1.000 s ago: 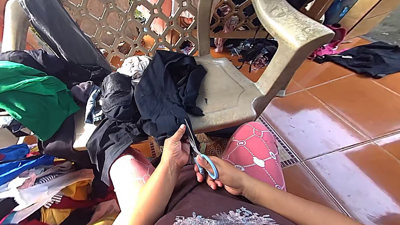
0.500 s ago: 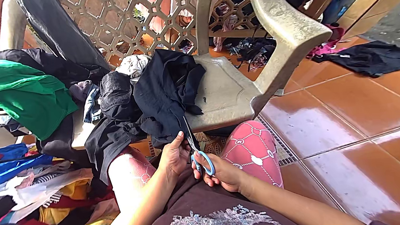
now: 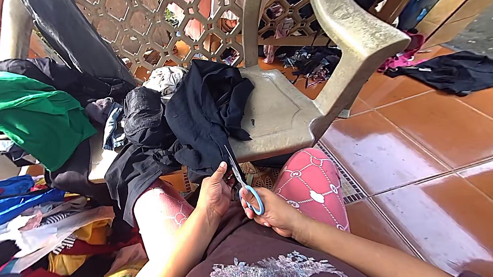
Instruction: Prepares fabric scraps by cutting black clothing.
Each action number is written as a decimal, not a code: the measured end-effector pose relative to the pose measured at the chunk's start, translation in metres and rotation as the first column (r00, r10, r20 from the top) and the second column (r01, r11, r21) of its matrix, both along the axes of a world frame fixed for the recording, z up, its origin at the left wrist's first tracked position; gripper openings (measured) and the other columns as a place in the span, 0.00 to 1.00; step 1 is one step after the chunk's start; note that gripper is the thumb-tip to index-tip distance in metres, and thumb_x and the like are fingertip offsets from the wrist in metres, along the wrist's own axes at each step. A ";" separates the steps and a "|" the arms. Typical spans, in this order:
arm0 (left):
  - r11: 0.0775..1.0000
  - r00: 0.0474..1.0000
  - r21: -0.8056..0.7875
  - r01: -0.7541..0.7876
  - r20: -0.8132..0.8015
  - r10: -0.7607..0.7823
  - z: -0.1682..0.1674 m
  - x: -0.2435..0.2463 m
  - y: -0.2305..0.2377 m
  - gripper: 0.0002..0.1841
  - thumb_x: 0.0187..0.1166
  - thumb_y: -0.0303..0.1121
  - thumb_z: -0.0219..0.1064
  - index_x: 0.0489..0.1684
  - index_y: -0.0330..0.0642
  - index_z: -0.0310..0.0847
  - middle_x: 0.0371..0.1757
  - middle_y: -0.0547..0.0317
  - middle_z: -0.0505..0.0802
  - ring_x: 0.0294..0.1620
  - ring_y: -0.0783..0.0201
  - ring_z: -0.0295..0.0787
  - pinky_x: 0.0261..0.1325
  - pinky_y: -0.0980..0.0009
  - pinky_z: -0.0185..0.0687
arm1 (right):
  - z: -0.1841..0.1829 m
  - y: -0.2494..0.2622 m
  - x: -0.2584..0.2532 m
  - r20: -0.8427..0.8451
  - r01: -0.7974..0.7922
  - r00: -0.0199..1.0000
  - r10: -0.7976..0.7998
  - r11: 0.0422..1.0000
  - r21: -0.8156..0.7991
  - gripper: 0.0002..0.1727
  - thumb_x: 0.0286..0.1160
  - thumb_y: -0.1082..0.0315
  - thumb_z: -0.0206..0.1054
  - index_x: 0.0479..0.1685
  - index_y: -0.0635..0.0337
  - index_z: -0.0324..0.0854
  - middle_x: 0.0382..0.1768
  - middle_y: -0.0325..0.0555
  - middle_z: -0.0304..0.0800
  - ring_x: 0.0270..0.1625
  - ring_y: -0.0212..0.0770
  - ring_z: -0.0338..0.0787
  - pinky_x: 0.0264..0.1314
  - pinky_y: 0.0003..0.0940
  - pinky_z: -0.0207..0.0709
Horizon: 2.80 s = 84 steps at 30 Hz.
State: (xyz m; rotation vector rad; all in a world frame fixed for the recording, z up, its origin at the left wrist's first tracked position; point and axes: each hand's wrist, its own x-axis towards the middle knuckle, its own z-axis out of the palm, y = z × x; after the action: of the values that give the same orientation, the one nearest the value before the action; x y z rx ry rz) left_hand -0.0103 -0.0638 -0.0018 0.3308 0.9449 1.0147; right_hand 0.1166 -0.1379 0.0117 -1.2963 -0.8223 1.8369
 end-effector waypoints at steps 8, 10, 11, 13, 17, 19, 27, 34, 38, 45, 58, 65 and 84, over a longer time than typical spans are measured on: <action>0.999 0.994 -0.003 0.050 -0.093 -0.050 -0.001 -0.006 -0.002 0.05 0.88 0.28 0.59 0.44 0.36 0.77 0.32 0.56 0.88 0.27 0.68 0.84 0.36 0.74 0.84 | 0.001 0.007 0.003 -0.091 -0.027 0.996 0.020 0.996 -0.085 0.23 0.95 0.51 0.44 0.35 0.55 0.73 0.19 0.32 0.78 0.11 0.19 0.65 0.12 0.12 0.57; 0.994 0.990 -0.004 0.106 -0.092 -0.106 -0.002 -0.009 -0.004 0.07 0.89 0.30 0.58 0.45 0.35 0.78 0.30 0.55 0.89 0.26 0.68 0.85 0.36 0.74 0.86 | 0.001 0.009 0.002 -0.097 -0.022 0.995 0.013 0.995 -0.095 0.24 0.95 0.50 0.44 0.34 0.55 0.73 0.19 0.33 0.77 0.10 0.19 0.65 0.12 0.12 0.57; 0.993 0.989 -0.004 0.121 -0.091 -0.121 -0.003 -0.010 -0.004 0.08 0.90 0.30 0.57 0.45 0.35 0.78 0.30 0.55 0.89 0.26 0.68 0.86 0.36 0.74 0.86 | 0.001 0.009 0.001 -0.098 -0.016 0.995 0.007 0.995 -0.096 0.24 0.95 0.50 0.44 0.34 0.55 0.73 0.19 0.33 0.77 0.10 0.20 0.65 0.12 0.12 0.57; 0.992 0.988 -0.008 0.123 -0.088 -0.123 -0.003 -0.011 -0.005 0.08 0.90 0.30 0.57 0.46 0.35 0.78 0.30 0.55 0.89 0.26 0.67 0.86 0.36 0.73 0.86 | 0.001 0.009 -0.001 -0.090 -0.004 0.996 -0.005 0.996 -0.091 0.24 0.95 0.51 0.44 0.33 0.55 0.73 0.18 0.32 0.76 0.10 0.19 0.64 0.12 0.12 0.56; 0.993 0.991 -0.026 0.114 -0.066 -0.116 -0.004 -0.012 -0.006 0.07 0.90 0.30 0.57 0.46 0.36 0.77 0.31 0.56 0.88 0.25 0.68 0.85 0.35 0.74 0.85 | 0.002 0.008 -0.003 -0.036 0.025 0.999 -0.028 0.996 -0.081 0.19 0.95 0.56 0.49 0.32 0.55 0.73 0.16 0.30 0.75 0.09 0.19 0.61 0.11 0.12 0.53; 0.992 0.990 -0.027 0.125 -0.064 -0.126 -0.004 -0.013 -0.006 0.07 0.90 0.31 0.57 0.46 0.36 0.77 0.30 0.56 0.88 0.25 0.68 0.85 0.34 0.74 0.85 | 0.002 0.008 -0.003 -0.036 0.031 0.999 -0.034 0.996 -0.087 0.19 0.94 0.57 0.50 0.32 0.55 0.73 0.16 0.30 0.74 0.09 0.19 0.61 0.10 0.12 0.53; 0.959 0.956 -0.007 0.283 -0.079 -0.282 -0.007 -0.024 -0.016 0.13 0.91 0.30 0.54 0.37 0.35 0.81 0.25 0.56 0.88 0.24 0.68 0.85 0.35 0.73 0.86 | 0.000 0.019 -0.001 -0.093 0.012 0.995 -0.024 0.992 -0.129 0.26 0.94 0.47 0.44 0.32 0.54 0.73 0.17 0.32 0.76 0.09 0.20 0.63 0.11 0.13 0.55; 0.963 0.959 -0.013 0.269 -0.088 -0.269 -0.005 -0.026 -0.016 0.11 0.90 0.28 0.56 0.35 0.37 0.80 0.25 0.58 0.88 0.25 0.69 0.85 0.36 0.74 0.85 | 0.000 0.018 -0.002 -0.020 0.023 0.999 -0.026 0.992 -0.121 0.20 0.94 0.54 0.51 0.32 0.54 0.73 0.16 0.30 0.73 0.08 0.19 0.60 0.10 0.13 0.52; 0.965 0.962 -0.007 0.263 -0.074 -0.263 -0.007 -0.028 -0.017 0.10 0.89 0.28 0.56 0.36 0.38 0.80 0.25 0.59 0.87 0.24 0.70 0.83 0.35 0.75 0.84 | 0.001 0.021 0.000 -0.045 0.008 0.999 -0.015 0.987 -0.160 0.21 0.94 0.53 0.51 0.31 0.55 0.73 0.15 0.30 0.74 0.08 0.19 0.60 0.09 0.13 0.52; 0.951 0.947 0.017 0.309 -0.095 -0.306 -0.009 -0.034 -0.022 0.07 0.88 0.26 0.58 0.41 0.36 0.81 0.29 0.57 0.90 0.26 0.70 0.85 0.35 0.76 0.83 | 0.001 0.045 0.003 0.009 -0.024 1.000 0.026 0.982 -0.189 0.23 0.92 0.44 0.48 0.38 0.52 0.72 0.16 0.31 0.77 0.08 0.20 0.61 0.09 0.13 0.53; 0.960 0.958 0.031 0.280 -0.075 -0.277 -0.007 -0.042 -0.024 0.08 0.87 0.25 0.57 0.38 0.38 0.80 0.25 0.61 0.86 0.22 0.72 0.79 0.31 0.77 0.79 | -0.004 0.052 0.008 0.081 -0.098 0.991 0.108 0.988 -0.123 0.24 0.92 0.49 0.52 0.28 0.54 0.74 0.13 0.29 0.73 0.07 0.19 0.58 0.10 0.14 0.50; 0.987 0.963 0.110 0.115 0.230 -0.138 -0.013 -0.051 -0.019 0.11 0.86 0.25 0.52 0.36 0.43 0.80 0.24 0.62 0.86 0.21 0.72 0.80 0.31 0.76 0.81 | -0.004 0.064 0.009 0.086 -0.183 0.977 0.197 0.971 -0.155 0.24 0.92 0.46 0.50 0.32 0.53 0.74 0.15 0.30 0.74 0.08 0.19 0.61 0.10 0.13 0.53; 0.930 0.839 0.305 0.207 0.434 -0.329 -0.030 -0.062 -0.018 0.10 0.70 0.31 0.77 0.45 0.41 0.87 0.39 0.55 0.93 0.26 0.71 0.85 0.33 0.76 0.84 | -0.001 0.085 -0.009 0.027 -0.151 0.988 0.154 0.985 -0.081 0.26 0.92 0.42 0.45 0.35 0.52 0.75 0.19 0.32 0.76 0.10 0.21 0.63 0.12 0.14 0.55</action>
State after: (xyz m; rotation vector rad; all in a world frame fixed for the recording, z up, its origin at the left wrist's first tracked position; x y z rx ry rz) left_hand -0.0719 -0.0821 -0.0322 0.3852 0.3057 0.8926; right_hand 0.1073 -0.0531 0.0109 -1.3486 -0.8966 1.9904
